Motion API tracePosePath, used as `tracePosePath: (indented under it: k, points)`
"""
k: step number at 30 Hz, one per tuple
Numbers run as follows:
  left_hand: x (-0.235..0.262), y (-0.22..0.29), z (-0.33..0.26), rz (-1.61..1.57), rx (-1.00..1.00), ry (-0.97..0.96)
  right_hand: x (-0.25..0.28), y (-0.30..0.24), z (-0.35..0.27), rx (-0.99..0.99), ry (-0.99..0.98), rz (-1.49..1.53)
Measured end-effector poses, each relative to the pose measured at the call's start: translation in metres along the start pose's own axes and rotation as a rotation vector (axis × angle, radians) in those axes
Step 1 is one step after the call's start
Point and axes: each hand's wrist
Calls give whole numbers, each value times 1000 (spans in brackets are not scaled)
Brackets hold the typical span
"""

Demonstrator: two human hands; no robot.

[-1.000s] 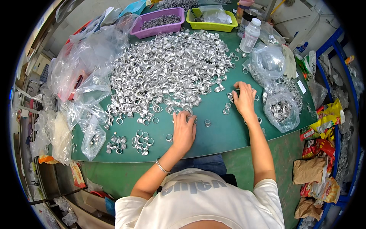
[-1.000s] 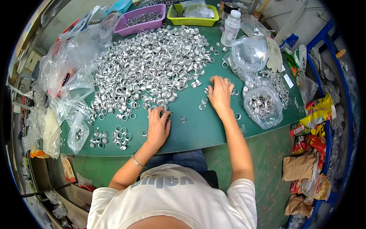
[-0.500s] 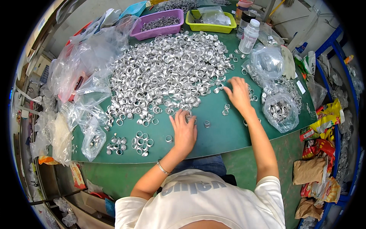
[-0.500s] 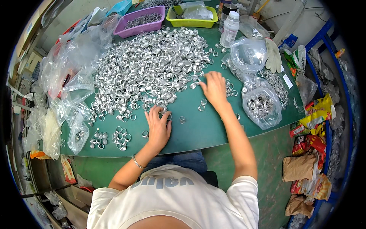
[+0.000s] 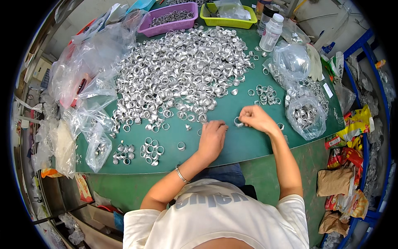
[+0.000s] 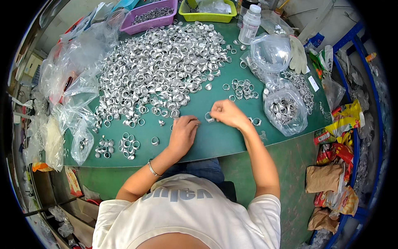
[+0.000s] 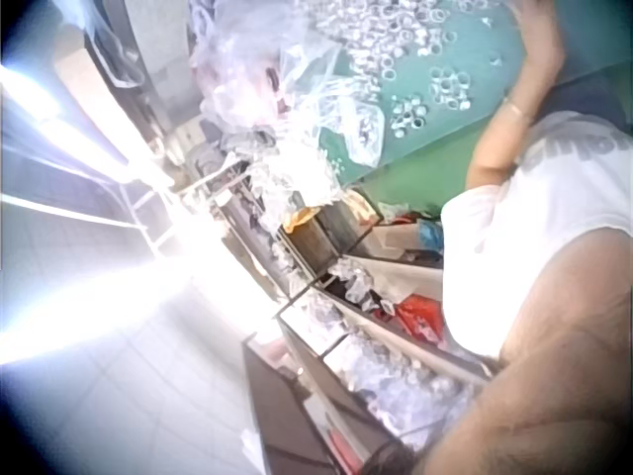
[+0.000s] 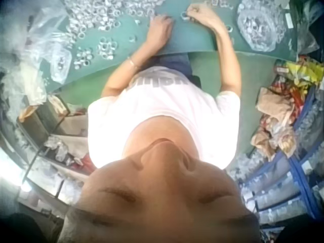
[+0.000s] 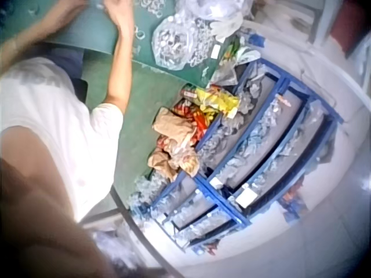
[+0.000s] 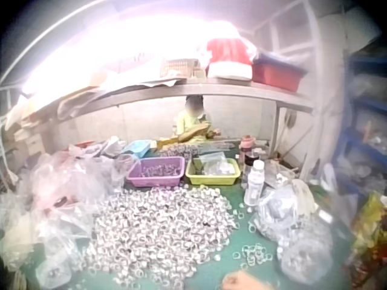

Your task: The person sorts through a large pile of silver-colored metal rings on a green work surface, picking up individual rings by hand and placing them into a plastic bag.

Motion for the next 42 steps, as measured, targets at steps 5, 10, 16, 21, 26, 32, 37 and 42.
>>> tracePosePath:
  k: [5, 10, 16, 21, 26, 32, 37, 42]
  points:
    - [15, 15, 6, -1070, 662, 84, -8, -9, -7, -34, -87, 105]
    - [23, 4, 5, -1527, 783, 70, -11, -14, -12, -102, -152, 341]
    - [22, 17, 4, -1072, 641, 111, -19, 2, -13, -136, -167, 392]
    - [28, 11, 6, 214, 30, 144, -30, 11, -10, 5, 72, -203]
    - [18, 22, 9, 207, -34, -17, -36, -20, -34, -30, 310, -613]
    - [-10, 19, 7, 172, -73, -263, 14, 6, -88, -1, 439, -643]
    - [-34, 24, 16, 51, -163, -342, 10, 41, -114, -94, 586, -863]
    - [-73, 46, 40, -63, -190, -374, 11, 34, -109, -98, 397, -682]
Point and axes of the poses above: each hand's wrist, its own z-axis towards the middle knuckle, its own x-axis out of the back of the hand, y = z × x, and after that the axes turned 15 degrees about -z, right-handed
